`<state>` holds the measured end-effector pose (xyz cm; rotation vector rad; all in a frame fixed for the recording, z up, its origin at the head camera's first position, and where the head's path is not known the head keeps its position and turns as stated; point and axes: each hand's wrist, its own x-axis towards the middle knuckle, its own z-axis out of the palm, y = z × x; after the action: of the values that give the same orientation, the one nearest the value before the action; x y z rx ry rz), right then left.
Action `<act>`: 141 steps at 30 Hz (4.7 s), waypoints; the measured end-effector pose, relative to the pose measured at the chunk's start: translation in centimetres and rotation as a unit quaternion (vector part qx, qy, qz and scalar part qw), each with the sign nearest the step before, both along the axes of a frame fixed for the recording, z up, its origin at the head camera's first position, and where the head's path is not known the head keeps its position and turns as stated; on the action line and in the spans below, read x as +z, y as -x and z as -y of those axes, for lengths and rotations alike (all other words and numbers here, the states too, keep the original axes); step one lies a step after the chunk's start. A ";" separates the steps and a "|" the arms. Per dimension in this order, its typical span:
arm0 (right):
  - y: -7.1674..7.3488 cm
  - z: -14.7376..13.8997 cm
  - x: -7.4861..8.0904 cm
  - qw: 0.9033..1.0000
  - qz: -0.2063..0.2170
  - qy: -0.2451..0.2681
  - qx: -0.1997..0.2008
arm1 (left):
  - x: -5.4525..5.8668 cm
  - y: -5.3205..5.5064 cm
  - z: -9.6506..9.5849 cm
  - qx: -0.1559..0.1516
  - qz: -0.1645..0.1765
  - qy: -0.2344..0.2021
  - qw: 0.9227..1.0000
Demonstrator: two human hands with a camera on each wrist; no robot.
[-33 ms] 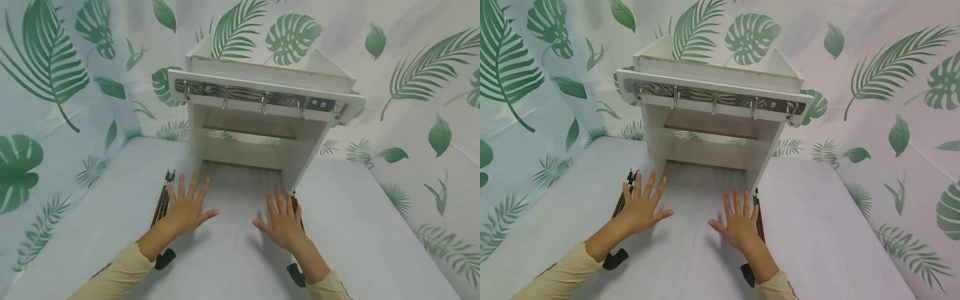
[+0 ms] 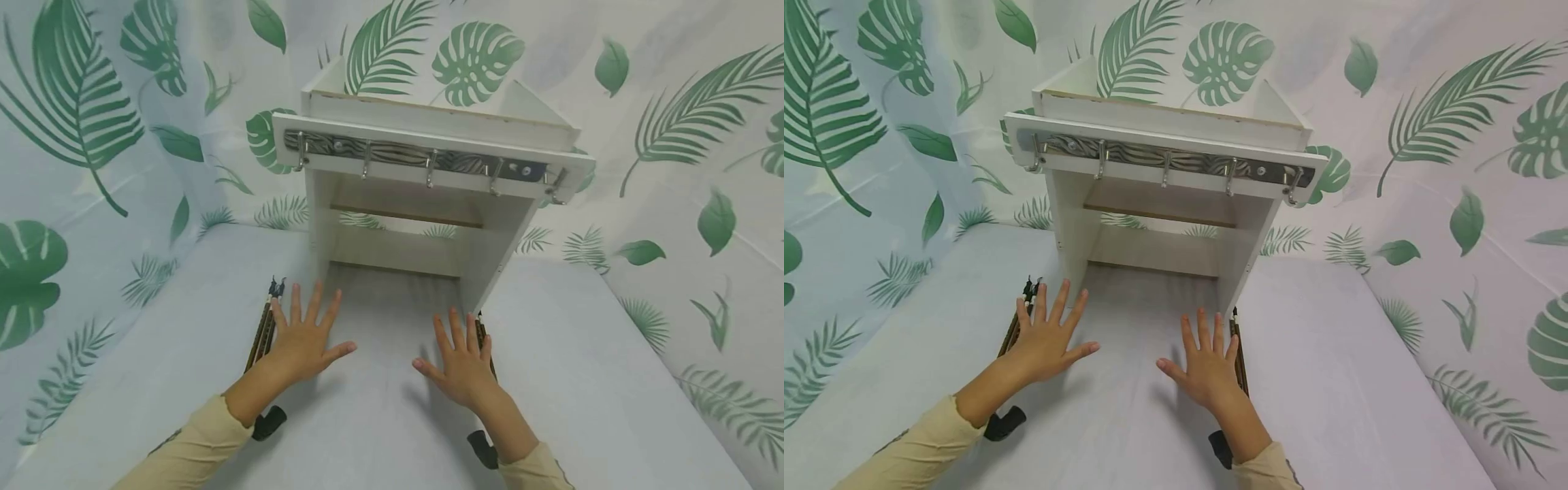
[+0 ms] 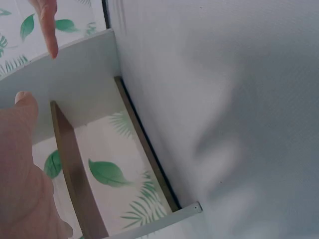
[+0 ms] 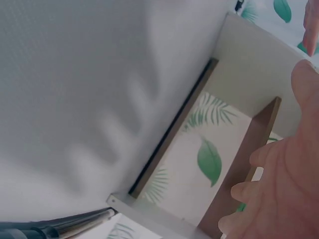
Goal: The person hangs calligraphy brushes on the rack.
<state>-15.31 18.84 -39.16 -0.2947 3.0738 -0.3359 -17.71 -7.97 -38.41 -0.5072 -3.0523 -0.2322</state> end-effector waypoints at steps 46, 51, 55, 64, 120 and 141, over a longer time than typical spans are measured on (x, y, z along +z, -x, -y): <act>3.8 -8.9 -0.7 0.972 0.054 0.196 -0.115 | 1.1 8.8 -0.6 0.078 -0.245 -0.489 0.834; 4.1 -9.0 -1.0 0.972 0.071 0.188 -0.125 | 0.6 9.0 -0.9 0.101 -0.261 -0.486 0.828; 4.5 -8.9 -1.4 0.973 0.073 0.175 -0.128 | 0.3 9.4 -1.1 0.106 -0.300 -0.480 0.818; 4.9 -9.0 -1.1 0.974 0.089 0.158 -0.139 | 0.0 10.2 -1.4 0.098 -0.373 -0.407 0.828; 4.6 -9.8 -1.7 0.957 0.171 0.154 -0.178 | -1.2 10.6 -1.1 0.055 -0.391 -0.360 0.845; 3.0 -10.9 1.9 0.972 0.040 0.189 -0.137 | -1.4 10.5 -1.0 0.056 -0.382 -0.354 0.852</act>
<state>-18.30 29.69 -37.25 0.1382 2.9502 -0.9220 -28.16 -7.01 -39.77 -0.2623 -2.0068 -0.8591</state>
